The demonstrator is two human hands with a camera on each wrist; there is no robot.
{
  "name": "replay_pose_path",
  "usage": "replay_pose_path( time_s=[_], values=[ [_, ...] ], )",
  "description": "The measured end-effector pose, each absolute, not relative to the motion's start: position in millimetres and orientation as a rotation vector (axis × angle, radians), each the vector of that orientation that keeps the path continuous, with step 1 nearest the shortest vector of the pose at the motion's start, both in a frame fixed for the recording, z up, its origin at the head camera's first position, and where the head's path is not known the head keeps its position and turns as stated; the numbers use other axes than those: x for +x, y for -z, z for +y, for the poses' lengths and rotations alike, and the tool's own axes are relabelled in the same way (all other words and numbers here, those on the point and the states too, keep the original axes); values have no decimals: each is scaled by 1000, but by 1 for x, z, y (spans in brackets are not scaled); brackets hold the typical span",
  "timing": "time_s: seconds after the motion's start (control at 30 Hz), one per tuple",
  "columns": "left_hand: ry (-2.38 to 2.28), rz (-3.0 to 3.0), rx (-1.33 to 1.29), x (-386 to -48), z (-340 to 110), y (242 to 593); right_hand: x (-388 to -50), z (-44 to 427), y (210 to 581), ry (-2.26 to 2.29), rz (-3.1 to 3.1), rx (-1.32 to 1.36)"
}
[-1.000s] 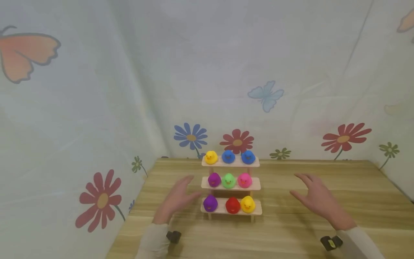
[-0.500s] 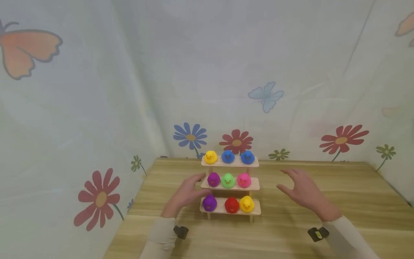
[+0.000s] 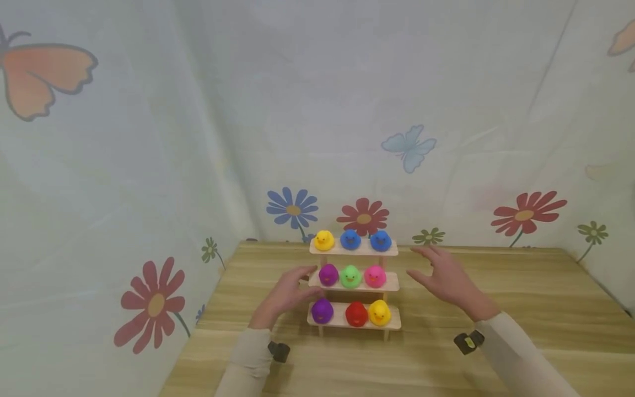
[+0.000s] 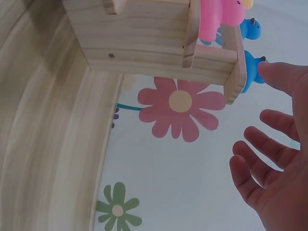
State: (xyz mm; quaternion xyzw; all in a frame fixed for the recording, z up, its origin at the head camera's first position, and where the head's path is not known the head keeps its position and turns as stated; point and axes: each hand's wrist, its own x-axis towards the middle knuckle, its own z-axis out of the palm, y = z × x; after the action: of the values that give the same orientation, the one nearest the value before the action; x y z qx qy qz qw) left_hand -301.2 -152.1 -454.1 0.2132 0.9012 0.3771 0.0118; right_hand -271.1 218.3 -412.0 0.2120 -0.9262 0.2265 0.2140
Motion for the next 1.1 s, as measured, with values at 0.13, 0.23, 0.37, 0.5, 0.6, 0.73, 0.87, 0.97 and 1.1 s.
replay_pose_path(
  time_s=[0.13, 0.23, 0.37, 0.5, 0.6, 0.73, 0.87, 0.97, 1.1],
  values=[
    [-1167, 2803, 642, -302, -152, 453, -279, 209, 407, -655, -2521, 638],
    [-1136, 2810, 656, -303, -152, 451, -285, 202, 402, -679, -2502, 671],
    [-1084, 2810, 664, -305, -152, 448, -293, 194, 397, -697, -2502, 686],
    [-1058, 2796, 634, -305, -152, 446, -299, 186, 393, -724, -2539, 662],
    [-1048, 2784, 610, -304, -152, 445, -304, 180, 391, -762, -2566, 644],
    [-1042, 2772, 601, -303, -151, 442, -310, 174, 389, -793, -2584, 637],
    [-1033, 2769, 603, -303, -151, 441, -315, 169, 388, -789, -2595, 628],
    [-1030, 2768, 607, -302, -151, 440, -316, 167, 387, -787, -2606, 624],
    [-1050, 2759, 592, -302, -151, 439, -316, 164, 386, -798, -2602, 628]
  ],
)
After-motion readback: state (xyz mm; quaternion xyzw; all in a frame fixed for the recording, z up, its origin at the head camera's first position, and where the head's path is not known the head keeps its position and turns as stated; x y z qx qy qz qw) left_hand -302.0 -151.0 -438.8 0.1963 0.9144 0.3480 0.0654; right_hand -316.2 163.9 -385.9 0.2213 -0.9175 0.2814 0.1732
